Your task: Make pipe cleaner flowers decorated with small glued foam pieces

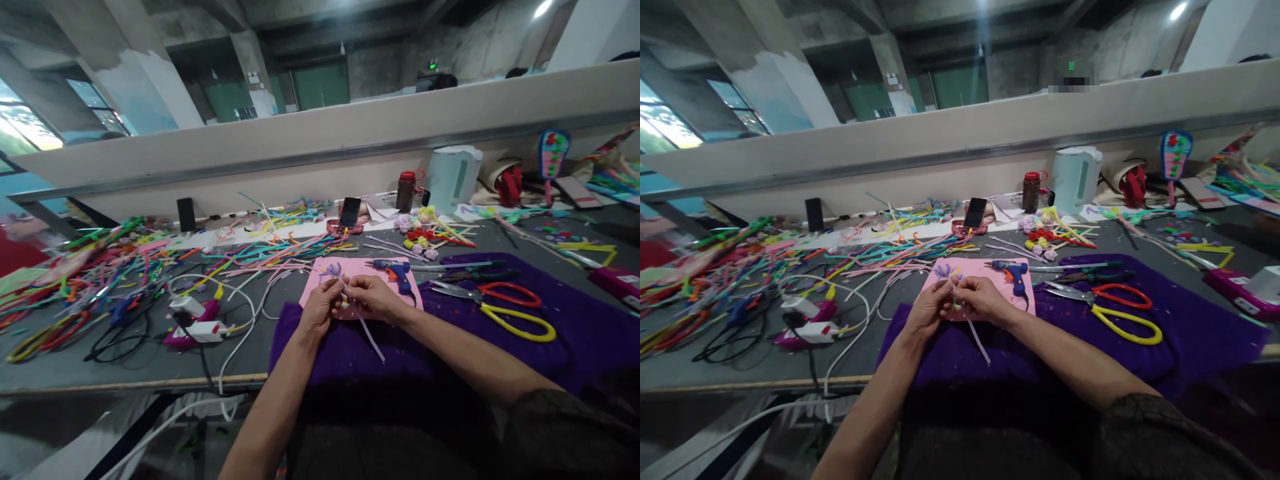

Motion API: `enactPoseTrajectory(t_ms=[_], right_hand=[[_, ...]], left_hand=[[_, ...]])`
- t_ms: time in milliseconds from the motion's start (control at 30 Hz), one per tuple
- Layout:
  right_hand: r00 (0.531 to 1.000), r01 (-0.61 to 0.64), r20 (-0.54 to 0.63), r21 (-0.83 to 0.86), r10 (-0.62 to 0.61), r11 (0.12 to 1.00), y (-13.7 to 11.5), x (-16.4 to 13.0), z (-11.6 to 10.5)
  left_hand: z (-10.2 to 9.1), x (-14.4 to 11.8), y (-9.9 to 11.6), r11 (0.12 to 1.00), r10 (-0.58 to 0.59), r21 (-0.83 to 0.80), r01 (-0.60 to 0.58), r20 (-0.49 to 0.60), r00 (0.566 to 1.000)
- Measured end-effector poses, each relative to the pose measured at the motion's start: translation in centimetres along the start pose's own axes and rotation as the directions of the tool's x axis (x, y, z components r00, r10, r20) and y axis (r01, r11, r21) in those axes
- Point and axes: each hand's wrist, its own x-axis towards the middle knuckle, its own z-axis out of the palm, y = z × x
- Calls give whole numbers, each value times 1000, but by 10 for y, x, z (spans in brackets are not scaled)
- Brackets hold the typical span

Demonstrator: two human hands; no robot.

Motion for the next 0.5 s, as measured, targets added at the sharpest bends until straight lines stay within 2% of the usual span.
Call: enactPoseTrajectory(t_ms=[333, 433, 467, 500], right_hand=[[997, 66, 43, -58, -63, 996, -4, -3, 6], [993, 108, 76, -219, -94, 970, -18, -3, -12], [994, 107, 56, -302, -95, 947, -24, -3, -24], [994, 91, -18, -406, -108, 909, -31, -4, -39]], left_hand=[[0, -2, 4, 999, 40, 29, -41, 27, 999], [-1, -5, 8, 999, 38, -8, -38, 11, 999], [-1, -5, 9, 999, 30, -33, -30, 4, 1000], [-2, -6, 10, 998, 23, -58, -22, 1, 1000]])
